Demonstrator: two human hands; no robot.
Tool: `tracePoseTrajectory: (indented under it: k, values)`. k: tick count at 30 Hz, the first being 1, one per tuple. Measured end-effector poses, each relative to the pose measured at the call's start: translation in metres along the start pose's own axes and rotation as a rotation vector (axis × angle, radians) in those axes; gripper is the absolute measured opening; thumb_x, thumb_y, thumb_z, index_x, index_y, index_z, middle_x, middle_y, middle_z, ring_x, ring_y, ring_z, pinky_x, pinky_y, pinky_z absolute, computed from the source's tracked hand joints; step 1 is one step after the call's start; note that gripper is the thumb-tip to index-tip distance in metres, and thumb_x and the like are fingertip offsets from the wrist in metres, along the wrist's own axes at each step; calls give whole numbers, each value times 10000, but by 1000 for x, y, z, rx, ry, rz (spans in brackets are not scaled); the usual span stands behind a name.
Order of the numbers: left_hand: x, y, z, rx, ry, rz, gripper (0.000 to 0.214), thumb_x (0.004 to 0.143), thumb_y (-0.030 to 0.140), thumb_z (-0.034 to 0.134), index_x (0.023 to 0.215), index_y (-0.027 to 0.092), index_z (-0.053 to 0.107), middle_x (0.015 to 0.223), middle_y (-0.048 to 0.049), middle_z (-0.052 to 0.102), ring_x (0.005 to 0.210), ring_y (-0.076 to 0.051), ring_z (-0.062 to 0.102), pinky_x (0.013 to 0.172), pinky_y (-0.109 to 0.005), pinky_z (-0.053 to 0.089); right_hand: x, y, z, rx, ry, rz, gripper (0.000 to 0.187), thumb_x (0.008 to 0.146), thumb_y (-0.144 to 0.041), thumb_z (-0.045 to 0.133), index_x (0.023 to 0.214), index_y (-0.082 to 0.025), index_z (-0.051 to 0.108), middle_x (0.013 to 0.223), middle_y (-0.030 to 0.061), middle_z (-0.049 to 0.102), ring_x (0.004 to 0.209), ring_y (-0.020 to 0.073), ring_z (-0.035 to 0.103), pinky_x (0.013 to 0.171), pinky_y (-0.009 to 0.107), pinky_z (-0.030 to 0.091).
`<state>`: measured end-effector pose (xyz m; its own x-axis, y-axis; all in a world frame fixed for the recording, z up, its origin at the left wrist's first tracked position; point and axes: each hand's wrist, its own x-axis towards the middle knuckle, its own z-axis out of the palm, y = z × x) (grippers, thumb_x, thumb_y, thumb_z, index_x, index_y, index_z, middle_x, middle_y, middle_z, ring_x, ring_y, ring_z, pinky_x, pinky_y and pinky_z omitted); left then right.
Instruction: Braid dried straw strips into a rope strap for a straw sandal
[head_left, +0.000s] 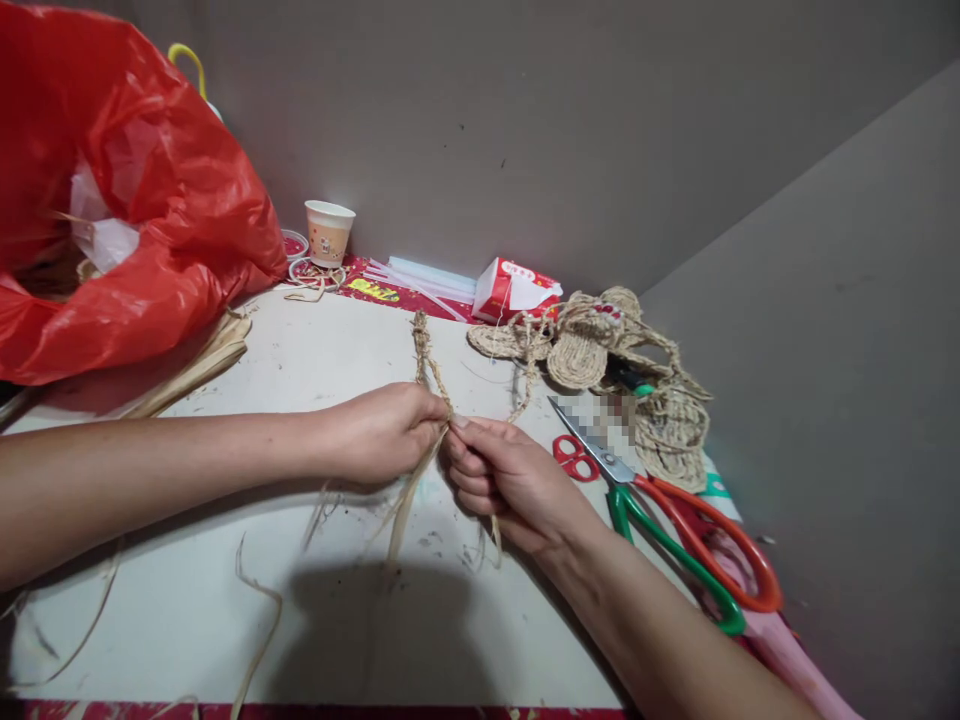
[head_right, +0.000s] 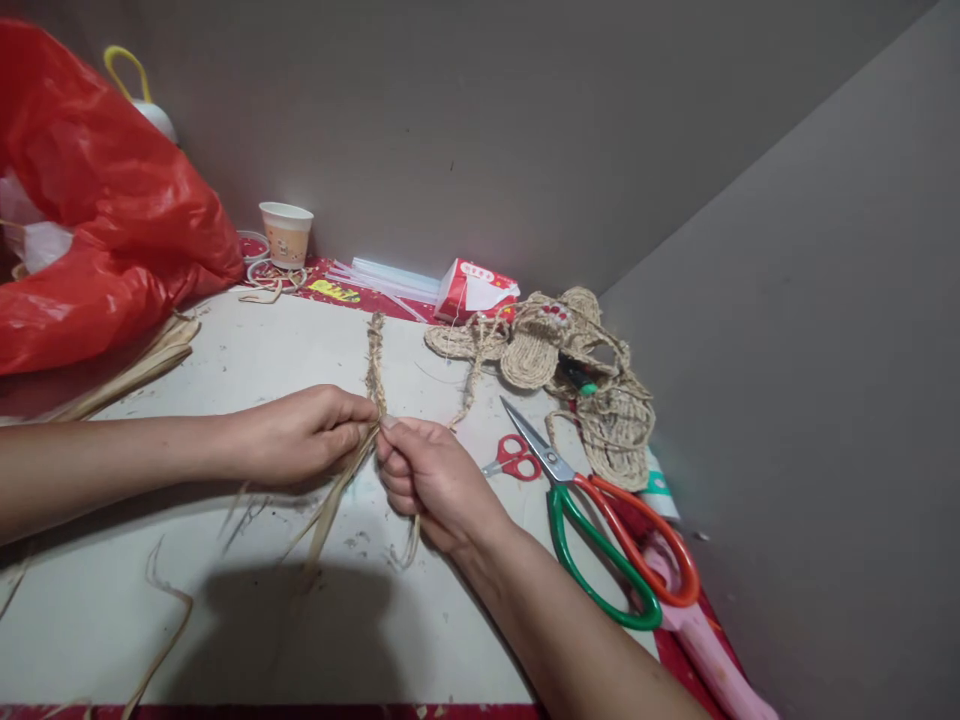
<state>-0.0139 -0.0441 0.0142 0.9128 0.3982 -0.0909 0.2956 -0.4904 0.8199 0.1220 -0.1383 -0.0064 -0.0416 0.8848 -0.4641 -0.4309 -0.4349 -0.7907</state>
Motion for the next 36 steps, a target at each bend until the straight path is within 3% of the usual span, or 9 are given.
tracePoseTrajectory:
  k: [4, 8, 13, 18, 21, 24, 29, 34, 36]
  values:
    - [0, 1, -6, -122, -149, -125, 196, 747, 143, 384, 612, 154, 527, 477, 36, 456, 408, -74, 362, 432, -206, 279, 1, 7, 6, -138, 145, -65, 274, 752, -347, 591, 575, -159, 500, 380, -104, 319, 313, 22, 185, 321, 161, 125]
    - [1, -2, -3, -304, -222, -240, 198, 755, 213, 383, 651, 157, 541, 498, 8, 539, 319, -76, 334, 348, -221, 257, 2, 11, 9, -162, 196, -130, 308, 740, -378, 602, 551, -173, 472, 364, -107, 304, 308, 27, 185, 315, 170, 130]
    - [-5, 1, 11, -351, -147, -277, 201, 775, 225, 391, 649, 155, 532, 466, 11, 523, 319, -85, 402, 343, -202, 303, 0, 12, 11, -73, 129, -90, 430, 715, -414, 651, 498, -191, 355, 373, -114, 274, 321, 16, 158, 326, 170, 121]
    - [-8, 1, 21, -266, -1, -215, 157, 760, 190, 428, 665, 142, 543, 504, 3, 545, 375, -74, 431, 372, -182, 310, -1, 12, 13, -89, 129, -117, 371, 737, -390, 631, 511, -166, 441, 367, -91, 345, 321, 17, 180, 328, 170, 111]
    - [-7, 0, 23, -303, -32, -223, 157, 771, 194, 429, 700, 137, 557, 526, -6, 568, 369, -77, 446, 369, -184, 313, -1, 12, 14, -91, 141, -138, 341, 730, -370, 632, 514, -155, 478, 359, -70, 392, 316, 18, 203, 327, 168, 113]
    - [-6, 5, 18, -367, -105, -252, 165, 775, 184, 427, 732, 132, 578, 507, 3, 565, 352, -81, 455, 363, -182, 309, 0, 12, 13, -70, 169, -131, 318, 729, -356, 637, 536, -159, 479, 344, -84, 354, 312, 21, 205, 327, 163, 116]
    - [1, 7, -7, -413, -245, -321, 175, 764, 238, 496, 749, 117, 623, 489, -10, 571, 366, -104, 475, 400, -213, 337, 0, 10, 10, 21, 167, -157, 328, 686, -326, 687, 546, -174, 432, 392, -117, 280, 339, 15, 161, 332, 153, 119]
    - [13, -9, -15, -389, 136, -201, 111, 707, 176, 543, 755, 130, 632, 546, 28, 550, 478, -67, 456, 495, -191, 346, -1, 6, 7, 25, 92, -86, 234, 712, -334, 674, 669, -140, 552, 410, -133, 223, 366, 15, 114, 332, 133, 109]
    - [13, -11, -8, -470, 139, -196, 88, 704, 160, 526, 707, 129, 608, 527, 35, 511, 485, -63, 429, 497, -189, 333, -1, 5, 6, 18, 71, -69, 241, 719, -338, 672, 661, -140, 547, 415, -133, 217, 368, 13, 106, 332, 128, 105]
